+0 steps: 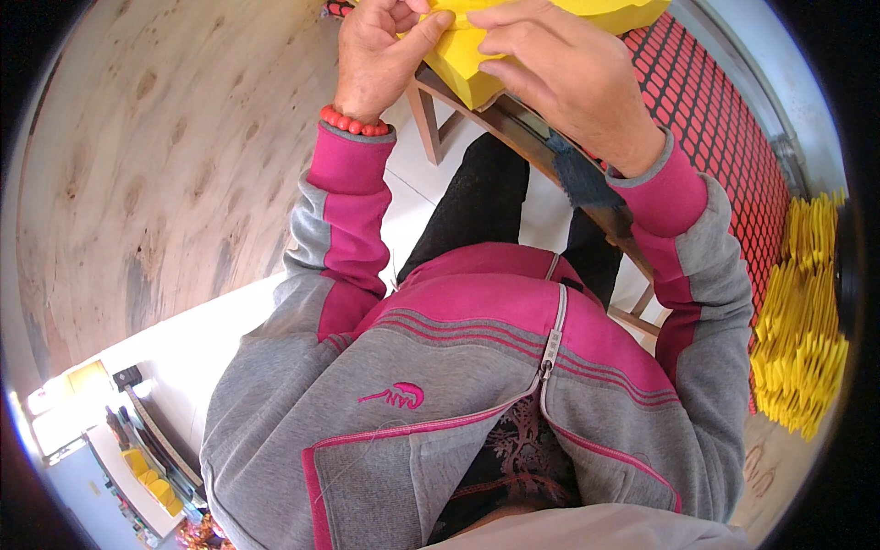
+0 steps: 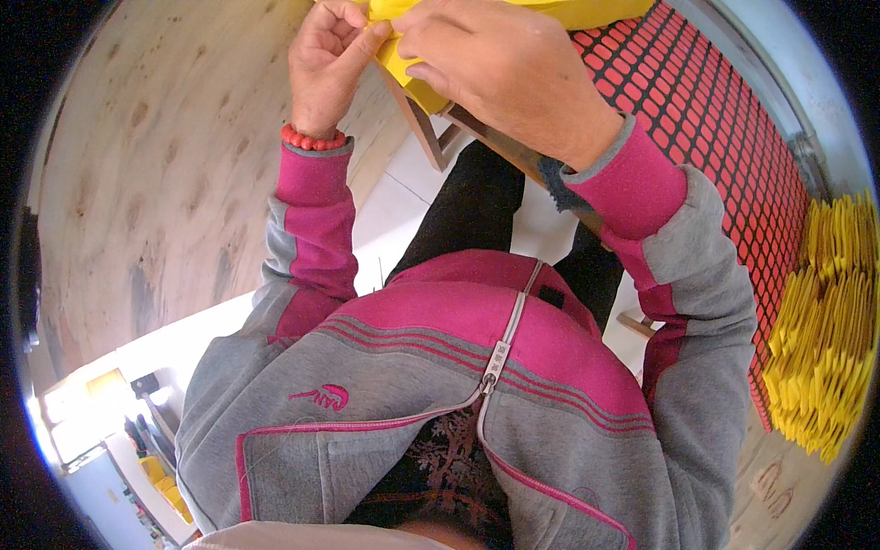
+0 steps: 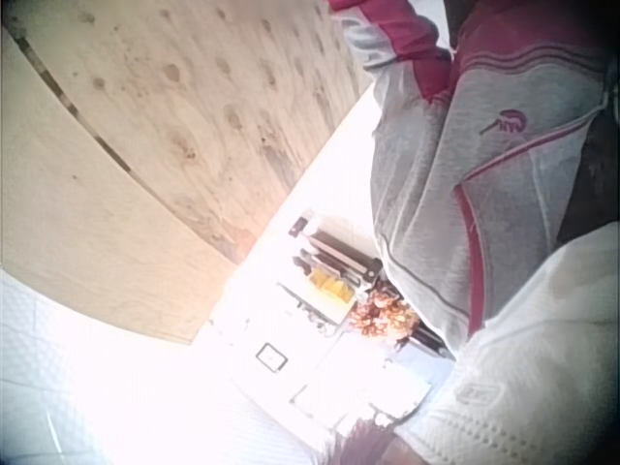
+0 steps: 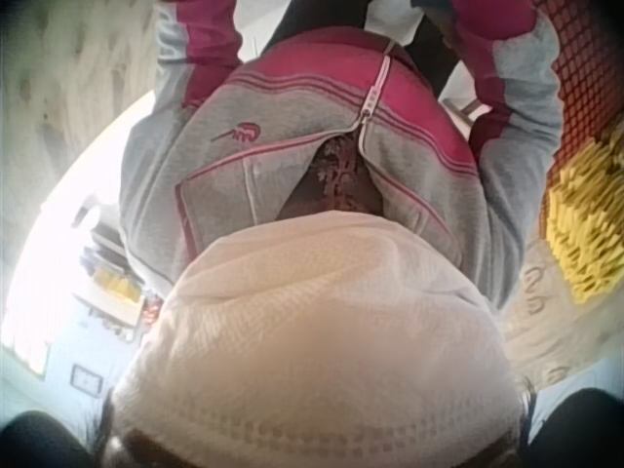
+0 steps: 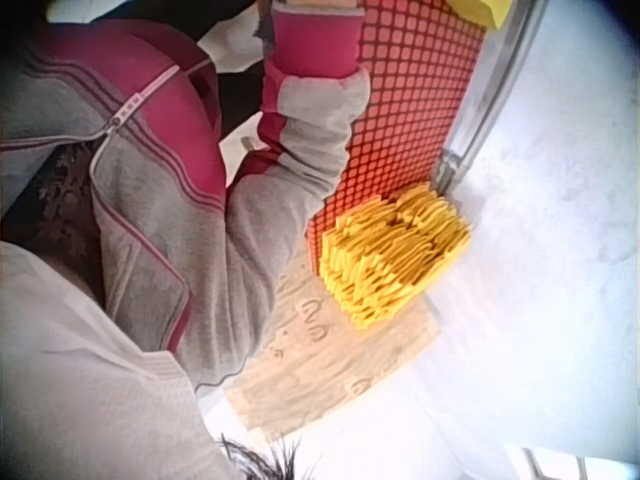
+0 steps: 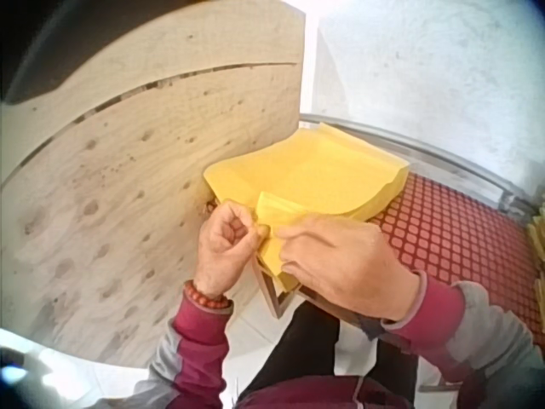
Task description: The person folds yellow paper sheets by hand on a patterned table, aligning edges and creasing folds. Finished sheets are stacked on the right side of the table.
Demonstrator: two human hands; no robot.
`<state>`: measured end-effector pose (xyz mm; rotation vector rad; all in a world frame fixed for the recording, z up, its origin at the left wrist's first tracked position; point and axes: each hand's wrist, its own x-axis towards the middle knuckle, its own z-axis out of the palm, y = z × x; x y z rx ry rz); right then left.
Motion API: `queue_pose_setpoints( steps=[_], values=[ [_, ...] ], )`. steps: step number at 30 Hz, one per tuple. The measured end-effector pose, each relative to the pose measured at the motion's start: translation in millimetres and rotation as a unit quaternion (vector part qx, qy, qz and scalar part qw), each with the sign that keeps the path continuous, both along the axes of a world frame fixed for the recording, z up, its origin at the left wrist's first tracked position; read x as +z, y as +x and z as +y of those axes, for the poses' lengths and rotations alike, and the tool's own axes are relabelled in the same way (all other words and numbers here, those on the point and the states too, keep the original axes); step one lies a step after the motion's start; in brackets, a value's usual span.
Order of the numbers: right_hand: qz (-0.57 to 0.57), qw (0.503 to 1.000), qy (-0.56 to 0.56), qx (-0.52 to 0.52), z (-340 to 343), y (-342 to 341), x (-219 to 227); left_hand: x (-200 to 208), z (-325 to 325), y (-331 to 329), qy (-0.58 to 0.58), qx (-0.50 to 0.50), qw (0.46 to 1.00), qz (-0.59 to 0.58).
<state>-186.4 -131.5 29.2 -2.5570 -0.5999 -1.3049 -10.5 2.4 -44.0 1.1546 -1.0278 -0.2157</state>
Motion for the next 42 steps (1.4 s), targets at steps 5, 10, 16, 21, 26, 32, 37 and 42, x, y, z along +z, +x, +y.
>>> queue_pose_setpoints(
  steps=[5,10,16,21,26,32,37,42],
  values=[
    [-0.032,0.999,0.041,-0.016,0.1,-13.5,3.9,-8.6,-6.7,-0.9,-0.077,-0.003,0.997,-0.027],
    [0.146,0.984,0.103,-0.027,15.0,-77.0,-52.2,-11.7,-0.5,11.6,-0.034,-0.001,0.996,-0.084],
    [0.324,0.910,0.161,-0.203,-16.1,-152.4,-167.2,-2.9,9.0,18.2,0.057,0.002,0.987,-0.152],
    [0.279,0.910,0.122,-0.279,-39.4,-176.4,-210.6,11.2,9.3,1.2,0.083,0.014,0.958,-0.272],
    [0.277,0.908,0.090,-0.302,-51.5,-169.3,-231.9,8.2,10.1,-8.8,0.052,0.076,0.944,-0.317],
    [0.312,0.890,0.125,-0.307,-40.5,-161.6,-201.7,2.9,7.0,-4.6,0.007,0.051,0.980,-0.191],
    [0.366,0.907,0.163,-0.132,-3.2,-153.2,-126.6,12.0,9.7,-4.5,0.072,0.014,0.973,-0.217],
    [0.239,0.958,0.159,-0.003,2.5,-100.0,-52.5,21.0,11.3,5.2,0.079,-0.043,0.972,-0.216]
  ],
)
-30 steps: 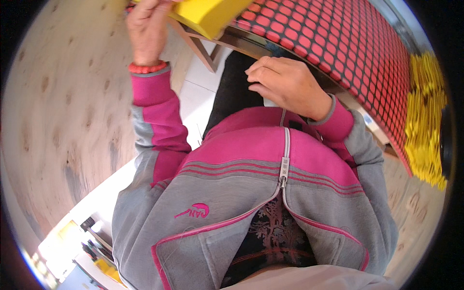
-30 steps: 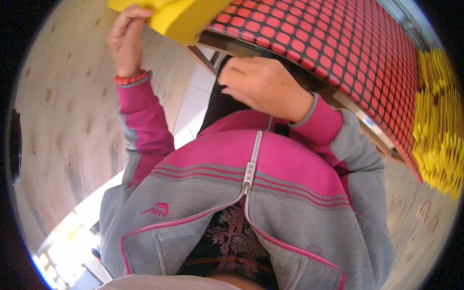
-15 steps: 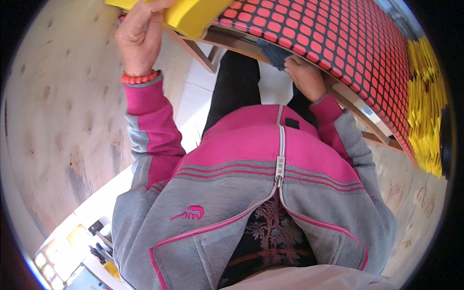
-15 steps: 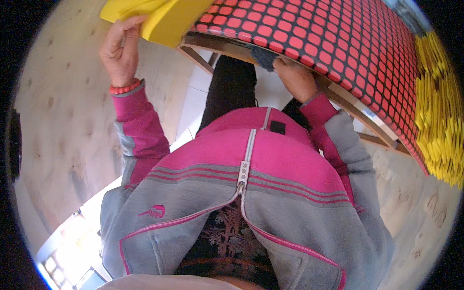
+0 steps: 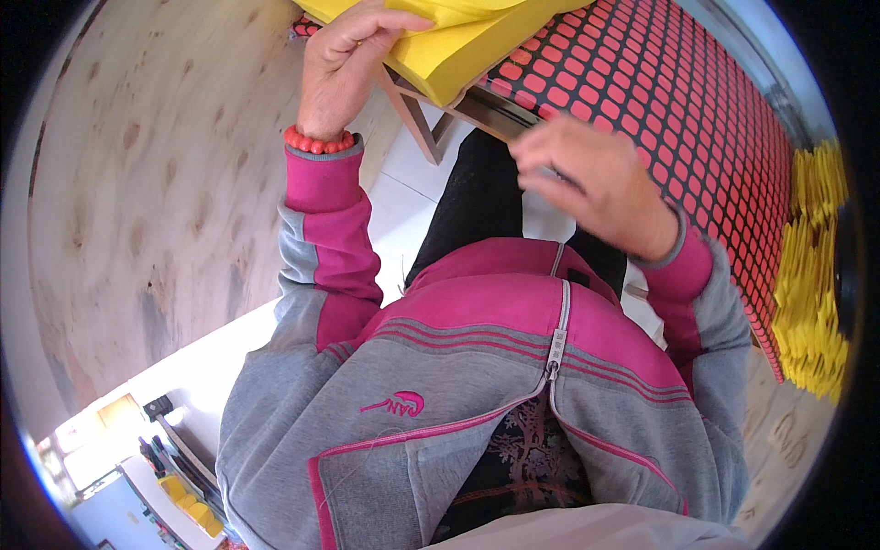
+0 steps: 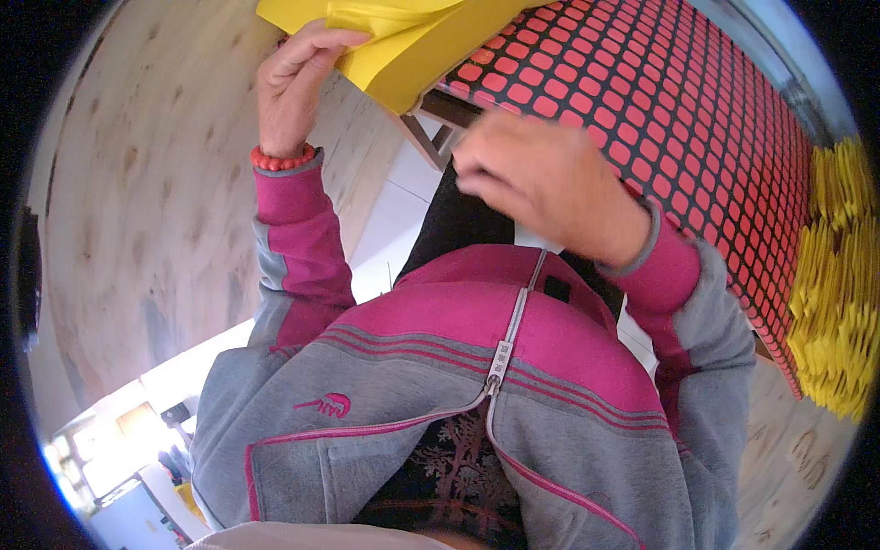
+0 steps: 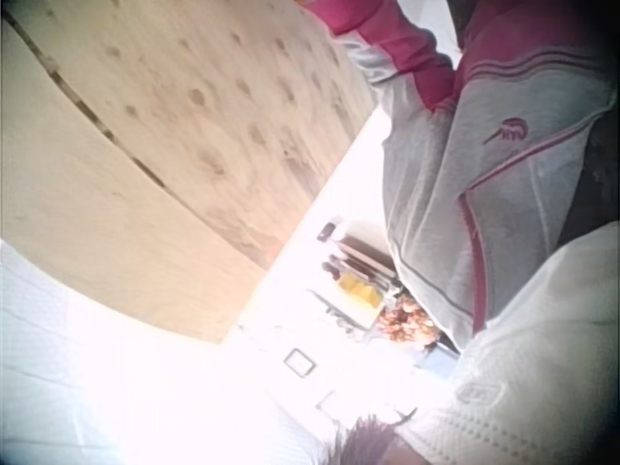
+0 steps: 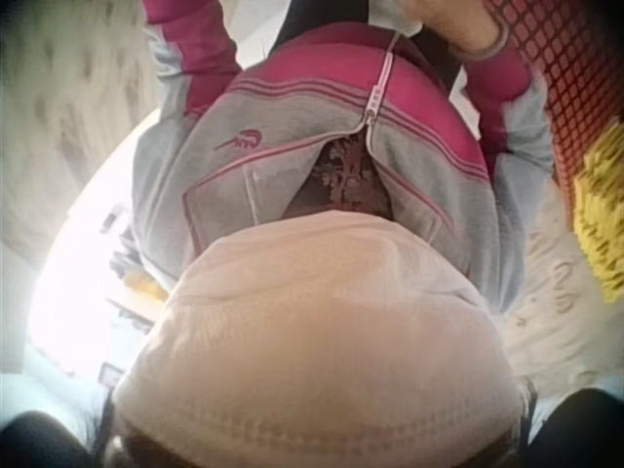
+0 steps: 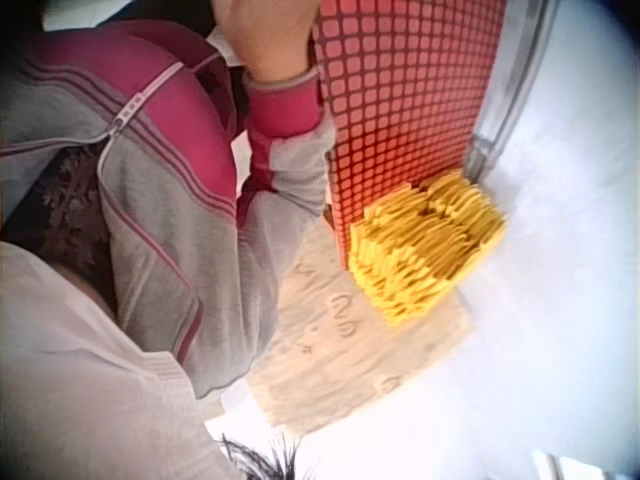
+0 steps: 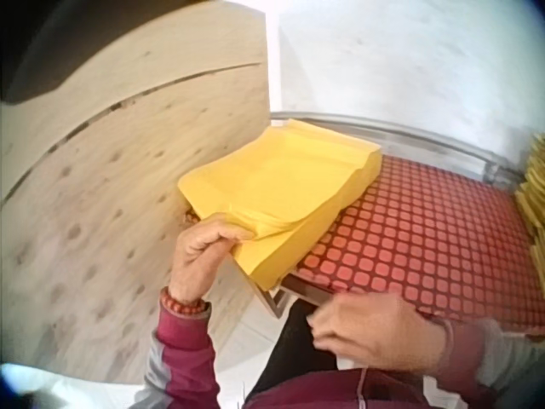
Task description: The person folds yellow paper sheets by hand on a patterned table, aligning edges and creasing folds. Finished sheets are stacked on the right side of the table.
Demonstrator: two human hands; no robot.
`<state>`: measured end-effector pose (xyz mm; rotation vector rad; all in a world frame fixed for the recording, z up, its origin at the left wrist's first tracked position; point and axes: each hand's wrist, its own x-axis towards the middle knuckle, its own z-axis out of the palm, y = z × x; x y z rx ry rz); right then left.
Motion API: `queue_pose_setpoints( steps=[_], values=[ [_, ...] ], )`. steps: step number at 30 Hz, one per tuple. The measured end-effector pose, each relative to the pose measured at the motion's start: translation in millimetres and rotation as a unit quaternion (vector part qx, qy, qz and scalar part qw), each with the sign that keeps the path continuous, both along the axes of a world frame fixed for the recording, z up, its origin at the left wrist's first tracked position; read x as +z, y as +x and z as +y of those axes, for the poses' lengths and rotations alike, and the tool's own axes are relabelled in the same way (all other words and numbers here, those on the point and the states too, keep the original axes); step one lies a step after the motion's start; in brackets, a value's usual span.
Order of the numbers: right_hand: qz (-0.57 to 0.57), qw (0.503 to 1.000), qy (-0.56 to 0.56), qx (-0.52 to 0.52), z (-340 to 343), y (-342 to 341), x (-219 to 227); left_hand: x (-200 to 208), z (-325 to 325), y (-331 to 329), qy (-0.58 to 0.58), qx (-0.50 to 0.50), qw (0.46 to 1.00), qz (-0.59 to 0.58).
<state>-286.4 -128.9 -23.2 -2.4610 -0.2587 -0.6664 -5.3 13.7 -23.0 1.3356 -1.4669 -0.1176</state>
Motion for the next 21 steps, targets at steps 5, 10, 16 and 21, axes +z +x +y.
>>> queue_pose_setpoints(
  steps=[5,10,16,21],
  values=[
    [-0.114,0.990,-0.084,-0.017,-9.5,65.8,40.5,-3.7,-0.1,4.7,0.004,-0.039,0.998,-0.039],
    [-0.185,0.973,-0.138,0.027,-6.3,95.2,45.6,-5.4,-0.6,1.2,0.030,0.017,0.994,0.106],
    [-0.237,0.957,-0.157,0.063,-15.0,114.2,40.4,-1.3,-5.3,7.2,0.023,0.003,0.994,0.103],
    [-0.172,0.952,-0.252,0.018,-17.2,112.3,37.2,5.9,-2.4,14.0,0.041,-0.075,0.992,0.095]
  ],
)
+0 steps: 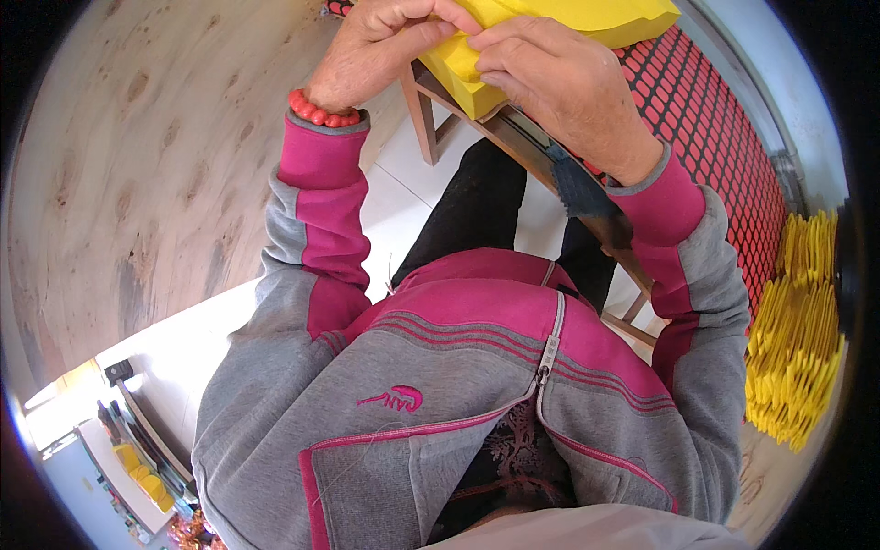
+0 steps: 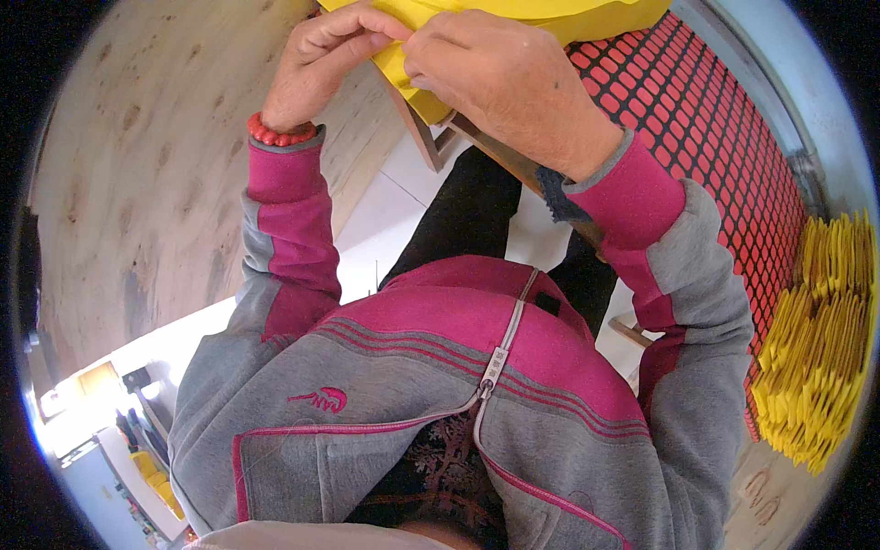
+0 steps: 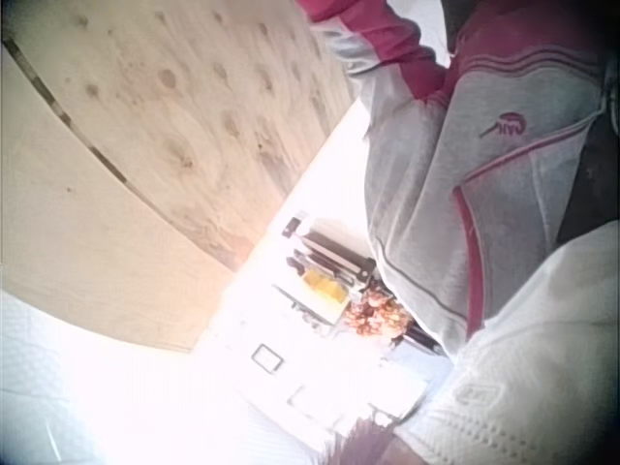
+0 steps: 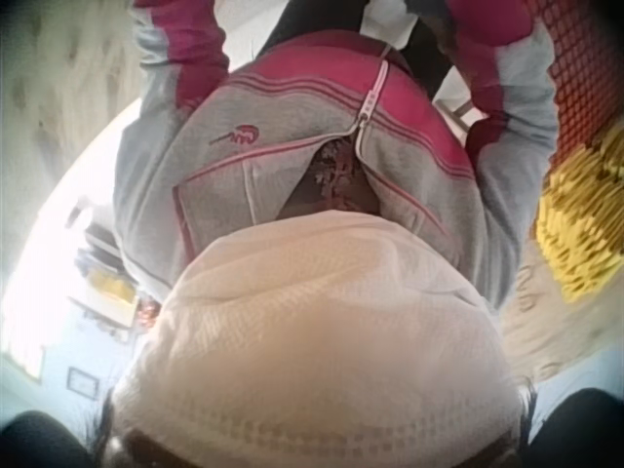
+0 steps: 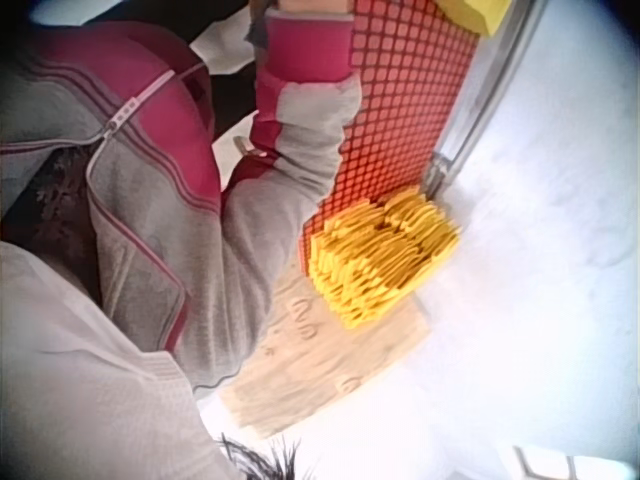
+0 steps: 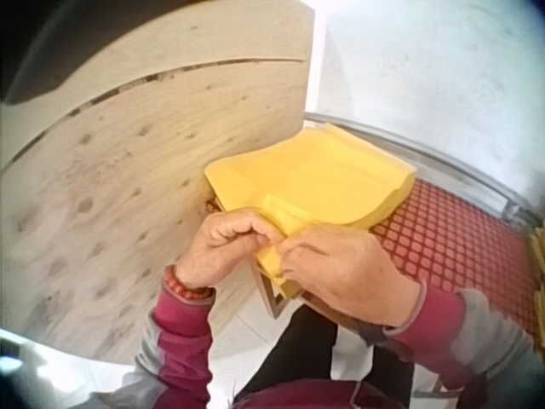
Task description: The person folds yellow paper sheets by hand on a patterned table, aligning edges and creasing folds. Finished sheets are stacked on the right side of the table.
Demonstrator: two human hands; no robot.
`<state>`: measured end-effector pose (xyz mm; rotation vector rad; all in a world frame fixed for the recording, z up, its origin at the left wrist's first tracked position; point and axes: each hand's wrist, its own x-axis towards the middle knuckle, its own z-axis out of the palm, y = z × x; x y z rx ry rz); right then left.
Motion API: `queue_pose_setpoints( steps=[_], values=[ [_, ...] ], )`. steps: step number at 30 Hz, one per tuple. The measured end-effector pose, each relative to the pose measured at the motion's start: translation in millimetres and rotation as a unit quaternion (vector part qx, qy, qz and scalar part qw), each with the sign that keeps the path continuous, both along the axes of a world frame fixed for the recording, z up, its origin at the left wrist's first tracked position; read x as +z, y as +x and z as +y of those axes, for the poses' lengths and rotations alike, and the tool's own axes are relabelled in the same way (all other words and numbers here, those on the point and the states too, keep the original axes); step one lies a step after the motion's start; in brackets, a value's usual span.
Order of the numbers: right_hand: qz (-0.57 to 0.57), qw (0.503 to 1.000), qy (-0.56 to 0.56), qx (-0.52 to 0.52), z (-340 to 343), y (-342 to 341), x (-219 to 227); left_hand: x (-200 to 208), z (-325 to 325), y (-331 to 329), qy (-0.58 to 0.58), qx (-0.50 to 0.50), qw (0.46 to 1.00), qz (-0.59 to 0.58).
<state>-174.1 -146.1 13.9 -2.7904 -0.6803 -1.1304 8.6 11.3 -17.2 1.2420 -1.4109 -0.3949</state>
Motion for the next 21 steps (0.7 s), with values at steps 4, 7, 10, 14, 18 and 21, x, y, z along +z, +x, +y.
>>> queue_pose_setpoints(
  steps=[4,7,10,14,18,21],
  values=[
    [0.028,0.990,0.133,0.022,3.0,0.2,-2.4,7.0,9.5,0.7,0.051,0.002,0.999,-0.017],
    [0.057,0.976,0.208,0.043,3.0,0.4,-2.4,9.3,10.9,3.2,0.008,0.003,0.997,-0.079],
    [0.075,0.962,0.257,0.051,3.5,-0.3,-1.9,8.1,10.6,5.2,-0.019,-0.004,0.996,-0.087],
    [0.084,0.958,0.271,0.046,4.3,-1.5,-1.3,7.3,12.5,7.4,-0.024,0.023,0.984,-0.175],
    [0.078,0.957,0.277,0.028,6.8,-3.0,-3.9,2.7,10.7,3.5,-0.013,0.038,0.989,-0.141],
    [0.048,0.954,0.296,-0.001,10.1,-4.1,-7.5,-2.6,8.4,-2.0,-0.023,0.063,0.995,-0.067]
  ],
)
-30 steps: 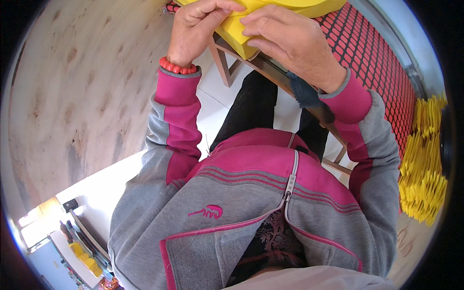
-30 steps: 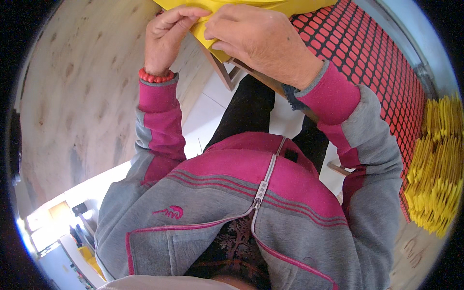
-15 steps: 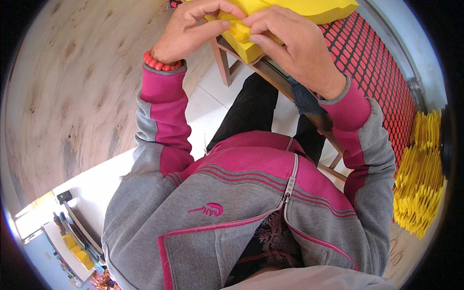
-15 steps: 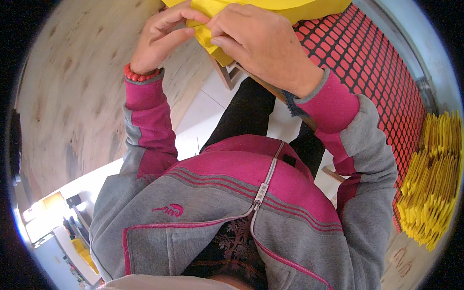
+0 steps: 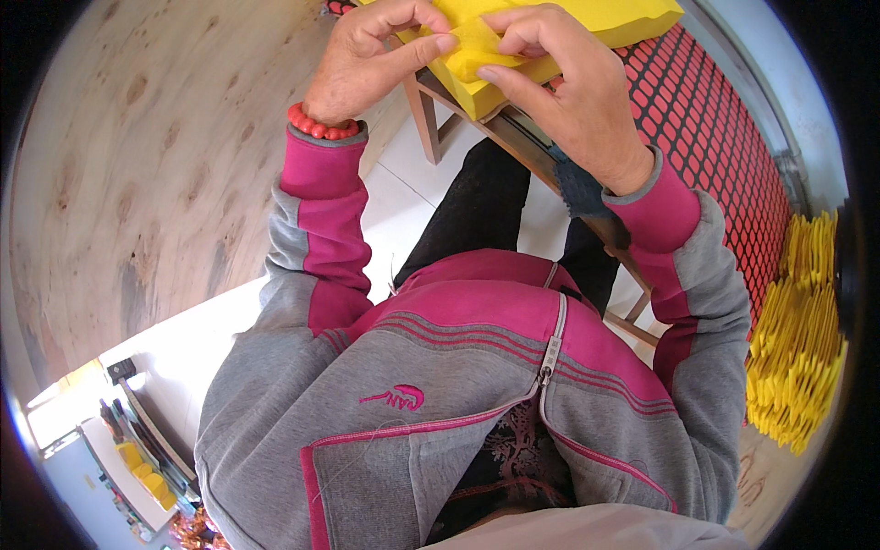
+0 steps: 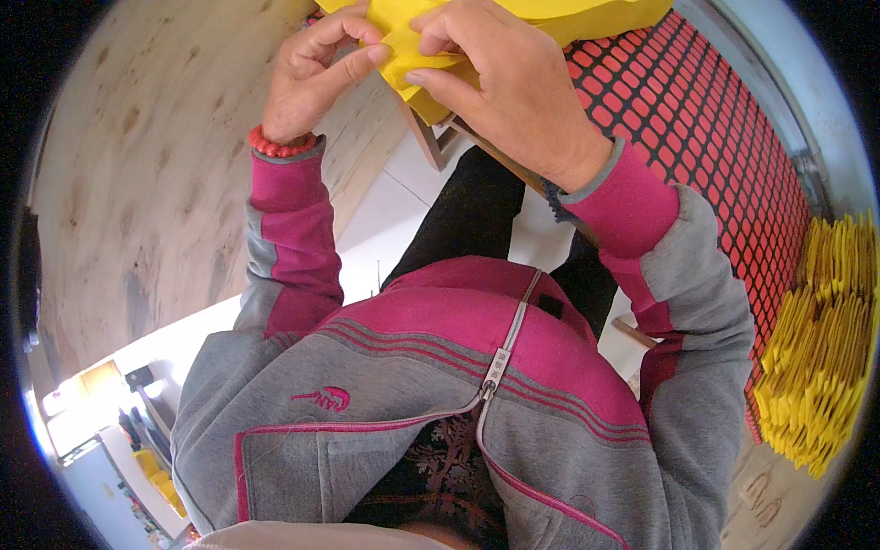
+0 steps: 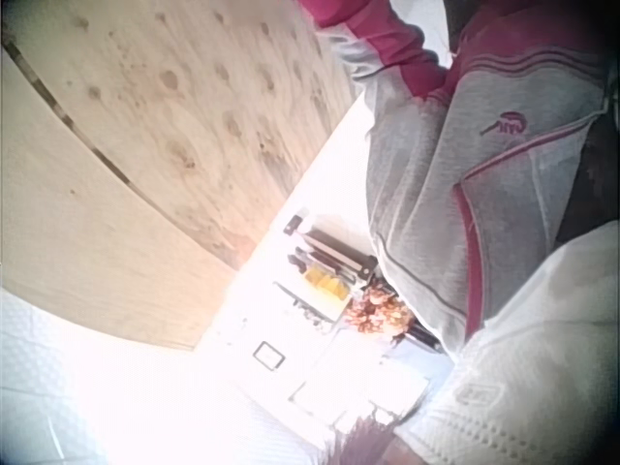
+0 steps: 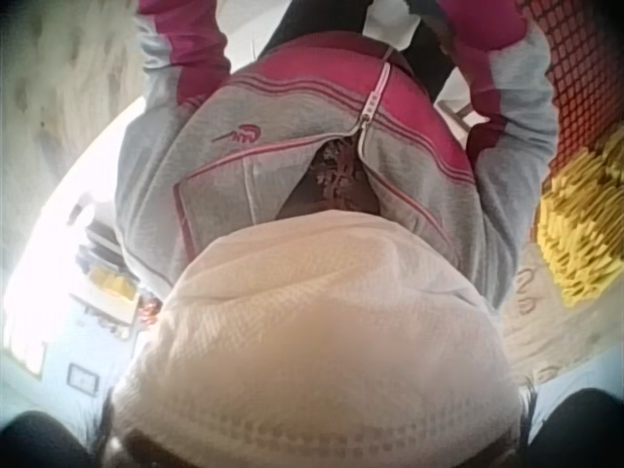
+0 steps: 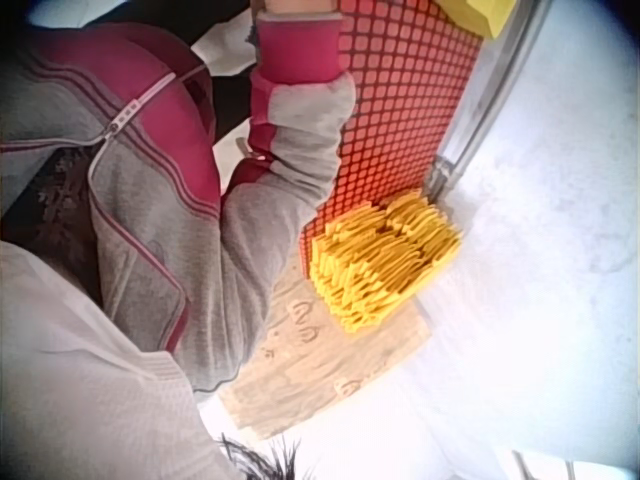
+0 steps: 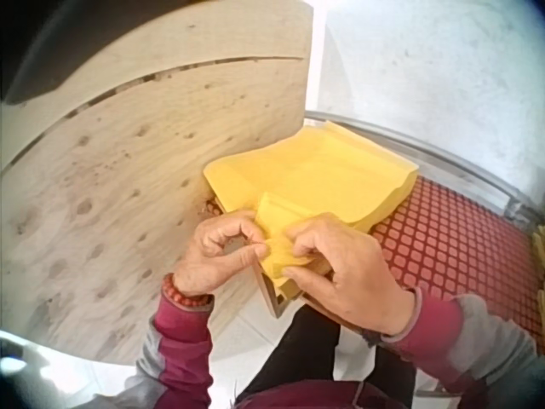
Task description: The person folds yellow paper sheets by hand on a patterned table, aligning edges and creasing folds. Finished sheets are stacked on the right side of the table.
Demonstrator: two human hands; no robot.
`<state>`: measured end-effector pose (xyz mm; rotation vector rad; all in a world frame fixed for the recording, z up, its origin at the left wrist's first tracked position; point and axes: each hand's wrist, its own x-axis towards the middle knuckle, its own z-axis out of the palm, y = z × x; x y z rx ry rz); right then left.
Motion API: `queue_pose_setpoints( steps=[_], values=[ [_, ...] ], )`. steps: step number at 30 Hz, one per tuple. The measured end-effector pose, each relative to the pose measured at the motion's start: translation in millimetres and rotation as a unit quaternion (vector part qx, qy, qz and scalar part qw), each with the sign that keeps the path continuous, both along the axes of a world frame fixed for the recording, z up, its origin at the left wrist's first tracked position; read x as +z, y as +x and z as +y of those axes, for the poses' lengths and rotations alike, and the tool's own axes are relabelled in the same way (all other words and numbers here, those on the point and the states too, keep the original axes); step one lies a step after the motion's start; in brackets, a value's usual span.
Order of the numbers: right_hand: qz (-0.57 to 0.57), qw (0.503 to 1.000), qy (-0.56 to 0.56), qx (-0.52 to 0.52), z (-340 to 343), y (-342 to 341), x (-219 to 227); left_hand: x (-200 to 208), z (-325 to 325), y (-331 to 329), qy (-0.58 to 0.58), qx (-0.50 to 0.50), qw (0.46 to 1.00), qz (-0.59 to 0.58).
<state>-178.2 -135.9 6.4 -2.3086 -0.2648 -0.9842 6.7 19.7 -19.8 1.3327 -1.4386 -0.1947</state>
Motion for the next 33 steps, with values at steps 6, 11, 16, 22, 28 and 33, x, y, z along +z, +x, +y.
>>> queue_pose_setpoints(
  steps=[6,11,16,22,28,33],
  values=[
    [-0.075,0.992,-0.099,0.004,-1.4,2.8,1.5,-2.1,0.8,-0.1,0.018,-0.011,0.999,0.029],
    [-0.035,0.994,-0.105,0.000,0.6,1.4,0.7,-7.8,-1.9,0.3,-0.005,-0.049,0.995,0.089],
    [-0.043,0.996,-0.084,0.005,0.9,4.1,-1.1,-10.2,-2.5,1.2,-0.019,-0.054,0.994,0.088],
    [-0.020,0.999,-0.040,0.017,0.4,3.5,-0.6,-9.4,-2.2,4.0,-0.019,-0.038,0.998,0.036],
    [-0.017,0.999,-0.033,0.024,-1.1,4.4,-0.2,-6.2,0.8,4.5,-0.017,-0.041,0.999,0.020],
    [-0.008,1.000,-0.012,0.023,-1.2,4.2,1.1,-4.0,2.5,3.2,-0.039,-0.046,0.998,-0.029]
  ],
)
